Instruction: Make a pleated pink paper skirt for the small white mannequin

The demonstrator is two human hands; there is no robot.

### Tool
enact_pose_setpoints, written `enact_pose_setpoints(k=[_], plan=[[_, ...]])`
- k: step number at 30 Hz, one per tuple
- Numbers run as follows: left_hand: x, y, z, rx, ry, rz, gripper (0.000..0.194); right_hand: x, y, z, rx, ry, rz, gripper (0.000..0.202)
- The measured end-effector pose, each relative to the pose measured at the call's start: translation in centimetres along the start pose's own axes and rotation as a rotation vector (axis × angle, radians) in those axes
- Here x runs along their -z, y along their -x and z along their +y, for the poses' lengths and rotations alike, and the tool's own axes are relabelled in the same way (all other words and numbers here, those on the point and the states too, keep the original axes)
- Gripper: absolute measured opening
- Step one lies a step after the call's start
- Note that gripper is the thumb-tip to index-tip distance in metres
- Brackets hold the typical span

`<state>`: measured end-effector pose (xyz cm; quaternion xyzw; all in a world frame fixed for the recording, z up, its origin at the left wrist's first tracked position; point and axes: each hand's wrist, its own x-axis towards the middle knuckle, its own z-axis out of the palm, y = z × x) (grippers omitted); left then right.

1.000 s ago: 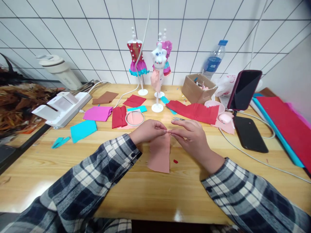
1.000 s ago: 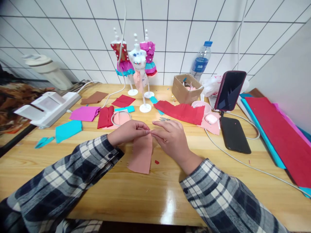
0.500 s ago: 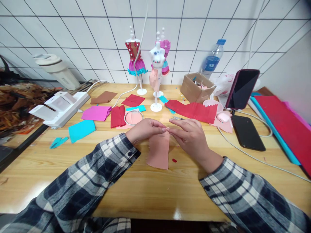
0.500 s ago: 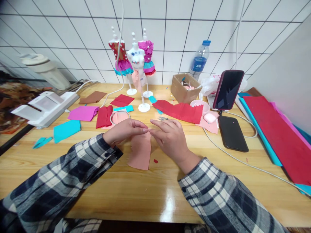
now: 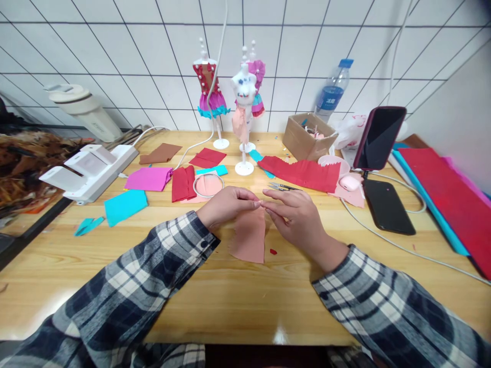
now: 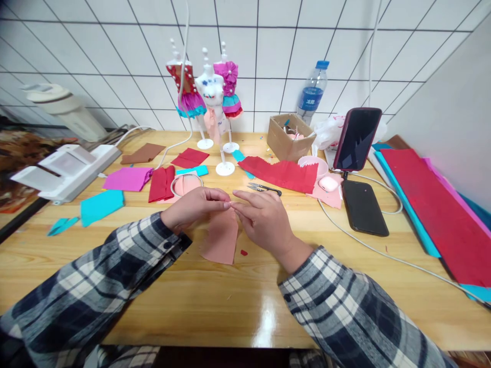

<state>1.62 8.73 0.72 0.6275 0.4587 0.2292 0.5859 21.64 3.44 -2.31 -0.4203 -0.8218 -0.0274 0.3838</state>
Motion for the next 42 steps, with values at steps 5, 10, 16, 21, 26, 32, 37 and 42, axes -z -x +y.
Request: enact_pose_setpoints(k=[5,10,16,21,26,32,37,42], plan=[[-0.1,-0.1,-0.3,-0.038,-0.068,0.010,0.019,-0.4,0.2,-0.2,-0.147,-0.172,0.010,0.018],[-0.1,-0.5,-0.8,-0.169,-0.202,0.085,0.021,-0.2,-0.3,0.6,-0.467,-0.320,0.057,0.018],[-0.3,-0.8,-0.9,-0.259,-0.296,0.131,0.017,-0.6,-0.9,1.2,-0.623,-0.571,-0.161,0.031],[-0.7,-0.8,-1.1,-0.246,-0.399,0.150,0.019,-1.4,-1.1,1.2,-0.656,-0.599,-0.147,0.015],[-0.8,-0.9,-1.2,-0.208,-0.426,0.171,0.021,-1.9,-1.2,2.0,-0.776,-0.761,-0.187,0.029],[-0.7,-1.1,-1.6,-0.166,-0.464,0.149,0.031,-1.9,-1.5,2.4,-0.707,-0.667,-0.236,0.012],[0.4,-1.6,-2.6,-0.223,-0.618,0.144,0.035,-2.3,-1.3,3.0,-0.695,-0.498,-0.186,0.010],[1.2,-2.2,-2.6,-0.352,-0.883,0.212,0.042,-2.8,-1.5,3.4,-0.577,-0.293,-0.214,0.009]])
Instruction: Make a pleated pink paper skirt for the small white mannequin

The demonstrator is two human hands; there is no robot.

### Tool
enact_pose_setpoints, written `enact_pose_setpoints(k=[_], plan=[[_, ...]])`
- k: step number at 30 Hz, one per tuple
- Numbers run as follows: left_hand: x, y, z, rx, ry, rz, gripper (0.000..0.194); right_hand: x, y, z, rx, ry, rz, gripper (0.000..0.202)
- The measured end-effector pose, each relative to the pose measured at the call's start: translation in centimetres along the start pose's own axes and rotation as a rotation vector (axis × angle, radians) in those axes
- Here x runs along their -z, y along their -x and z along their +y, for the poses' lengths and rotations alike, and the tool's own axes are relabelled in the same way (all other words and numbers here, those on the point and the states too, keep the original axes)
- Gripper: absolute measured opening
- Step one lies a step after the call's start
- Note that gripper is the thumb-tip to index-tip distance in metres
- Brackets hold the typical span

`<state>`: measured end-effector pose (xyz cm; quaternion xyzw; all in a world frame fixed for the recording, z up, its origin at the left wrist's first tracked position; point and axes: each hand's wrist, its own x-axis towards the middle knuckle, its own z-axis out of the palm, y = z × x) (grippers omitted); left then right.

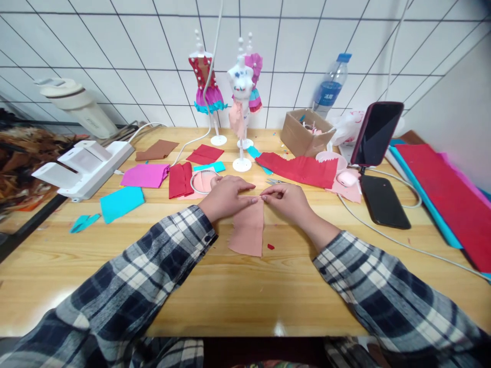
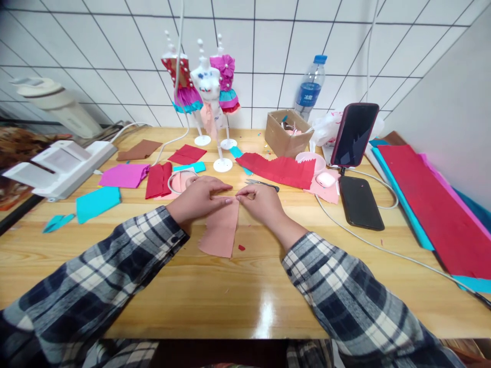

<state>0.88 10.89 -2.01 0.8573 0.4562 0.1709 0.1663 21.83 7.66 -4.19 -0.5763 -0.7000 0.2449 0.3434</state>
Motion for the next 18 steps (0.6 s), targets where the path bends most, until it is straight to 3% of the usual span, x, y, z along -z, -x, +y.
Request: enact_pose_setpoints(k=[4,8,13,18], plan=[[0.05,-0.41,0.05,-0.052,-0.029,-0.027,0.020,-0.11,-0.13,0.05,0.071,0.122,0.021,0.006],[-0.13,-0.39,0.37,-0.033,-0.053,-0.020,0.014,-0.09,0.08,0.10,0.094,0.182,0.007,0.006],[-0.17,-0.12,0.46,-0.034,-0.087,-0.021,0.020,-0.04,0.33,0.33,0.131,0.170,-0.007,0.008],[-0.45,-0.16,0.13,-0.129,-0.035,-0.030,0.034,-0.12,0.39,0.41,0.150,0.154,0.008,0.008]])
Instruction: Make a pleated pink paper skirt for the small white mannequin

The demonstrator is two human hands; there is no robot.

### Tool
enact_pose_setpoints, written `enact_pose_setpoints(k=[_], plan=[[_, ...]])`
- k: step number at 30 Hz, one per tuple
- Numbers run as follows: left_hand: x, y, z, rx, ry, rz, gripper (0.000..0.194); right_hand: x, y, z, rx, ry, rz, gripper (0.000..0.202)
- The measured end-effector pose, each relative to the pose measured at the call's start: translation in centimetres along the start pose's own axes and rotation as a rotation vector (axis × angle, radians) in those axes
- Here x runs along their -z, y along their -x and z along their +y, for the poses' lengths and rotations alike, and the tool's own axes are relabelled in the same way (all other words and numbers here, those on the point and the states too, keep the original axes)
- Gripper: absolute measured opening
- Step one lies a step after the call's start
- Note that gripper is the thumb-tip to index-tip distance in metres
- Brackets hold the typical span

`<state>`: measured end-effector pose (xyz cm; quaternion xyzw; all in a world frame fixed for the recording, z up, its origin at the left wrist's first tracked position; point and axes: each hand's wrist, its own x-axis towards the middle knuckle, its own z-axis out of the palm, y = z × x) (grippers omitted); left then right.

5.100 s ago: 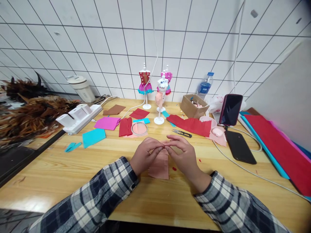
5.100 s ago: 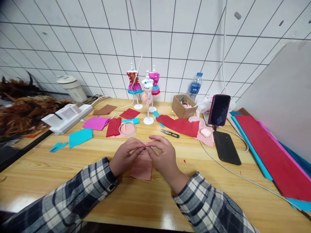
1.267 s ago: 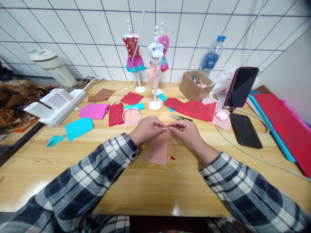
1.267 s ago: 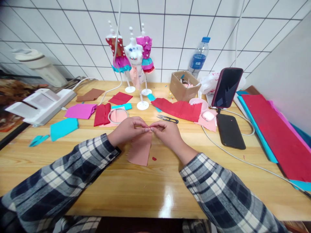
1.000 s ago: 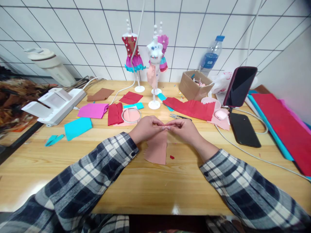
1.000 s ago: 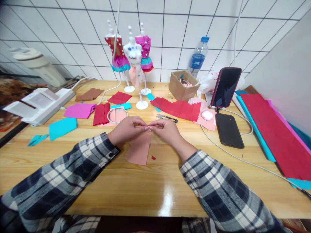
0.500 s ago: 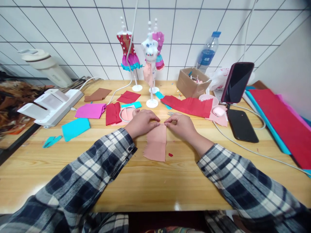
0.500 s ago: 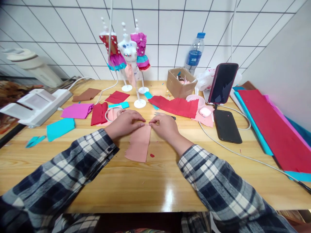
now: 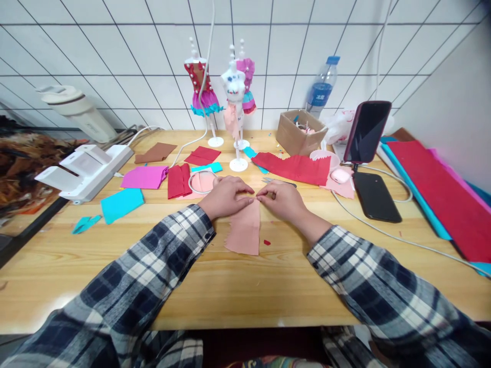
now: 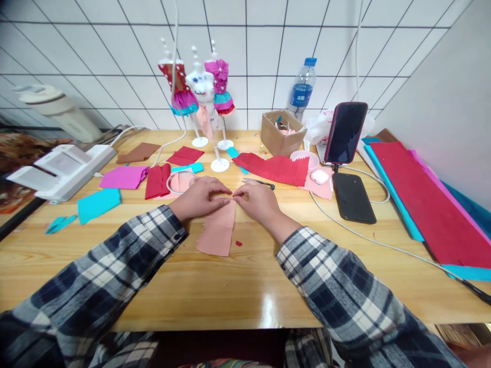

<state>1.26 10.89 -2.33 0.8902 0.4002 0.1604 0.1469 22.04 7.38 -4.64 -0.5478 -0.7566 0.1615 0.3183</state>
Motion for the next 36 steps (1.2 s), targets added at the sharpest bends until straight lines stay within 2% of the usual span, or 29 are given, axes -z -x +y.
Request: enact_pose_setpoints(k=[4,11,18,22,31,36], plan=[[-0.6,-0.3,0.1,-0.018,0.041,0.028,0.031,-0.2,0.1,-0.1,0.029,-0.014,0.031,0.007],[-1.0,-0.4,0.7,0.027,0.013,0.061,0.019,-0.3,0.2,-0.3,0.016,0.000,0.026,0.007],[-1.2,-0.2,0.7,0.070,0.025,0.089,0.020,-0.1,0.1,-0.3,0.003,-0.041,-0.002,0.016],[-1.4,-0.2,0.9,0.092,0.022,0.092,0.021,-0.2,0.1,-0.6,0.012,0.028,-0.004,0.008],[-0.2,0.3,-0.2,0.033,0.059,0.034,0.019,0.4,0.2,-0.9,-0.006,0.088,-0.041,0.006],[0.2,0.4,0.1,0.042,-0.033,0.045,0.013,0.4,0.3,-0.7,-0.010,0.100,-0.049,0.005]])
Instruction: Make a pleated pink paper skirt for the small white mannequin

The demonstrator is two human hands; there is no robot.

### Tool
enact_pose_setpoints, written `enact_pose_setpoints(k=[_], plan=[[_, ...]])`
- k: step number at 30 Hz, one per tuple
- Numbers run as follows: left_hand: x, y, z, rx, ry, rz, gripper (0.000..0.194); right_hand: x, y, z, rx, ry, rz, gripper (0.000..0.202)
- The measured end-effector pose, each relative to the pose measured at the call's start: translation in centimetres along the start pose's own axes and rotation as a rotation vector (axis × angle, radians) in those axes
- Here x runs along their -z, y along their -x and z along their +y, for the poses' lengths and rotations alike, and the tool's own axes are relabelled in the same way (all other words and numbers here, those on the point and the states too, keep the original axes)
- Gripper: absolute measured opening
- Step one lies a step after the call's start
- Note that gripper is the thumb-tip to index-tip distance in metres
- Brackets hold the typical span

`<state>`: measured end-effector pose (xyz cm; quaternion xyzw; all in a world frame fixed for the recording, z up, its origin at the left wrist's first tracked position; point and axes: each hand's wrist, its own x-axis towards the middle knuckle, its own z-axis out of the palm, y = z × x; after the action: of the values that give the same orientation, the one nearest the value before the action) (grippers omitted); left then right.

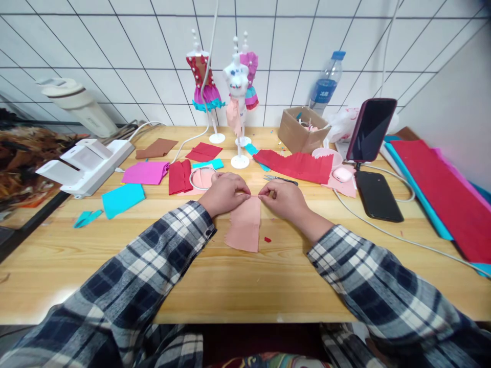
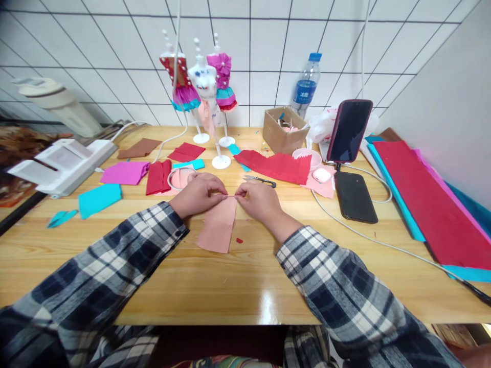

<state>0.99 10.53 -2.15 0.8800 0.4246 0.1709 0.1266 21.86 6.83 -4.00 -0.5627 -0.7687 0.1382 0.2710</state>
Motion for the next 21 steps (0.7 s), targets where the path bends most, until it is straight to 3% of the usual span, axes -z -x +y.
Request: enact_pose_setpoints(k=[5,10,21], plan=[[0.32,-0.03,0.24,-0.042,-0.070,-0.013,0.015,-0.15,0.17,0.26,-0.017,-0.027,0.001,0.008],[0.48,0.13,0.14,-0.044,-0.081,-0.019,0.015,-0.05,0.21,0.31,-0.100,-0.088,-0.030,0.025],[0.60,0.29,0.02,-0.068,-0.063,0.006,0.017,-0.43,0.45,0.24,-0.002,0.029,0.024,0.009]])
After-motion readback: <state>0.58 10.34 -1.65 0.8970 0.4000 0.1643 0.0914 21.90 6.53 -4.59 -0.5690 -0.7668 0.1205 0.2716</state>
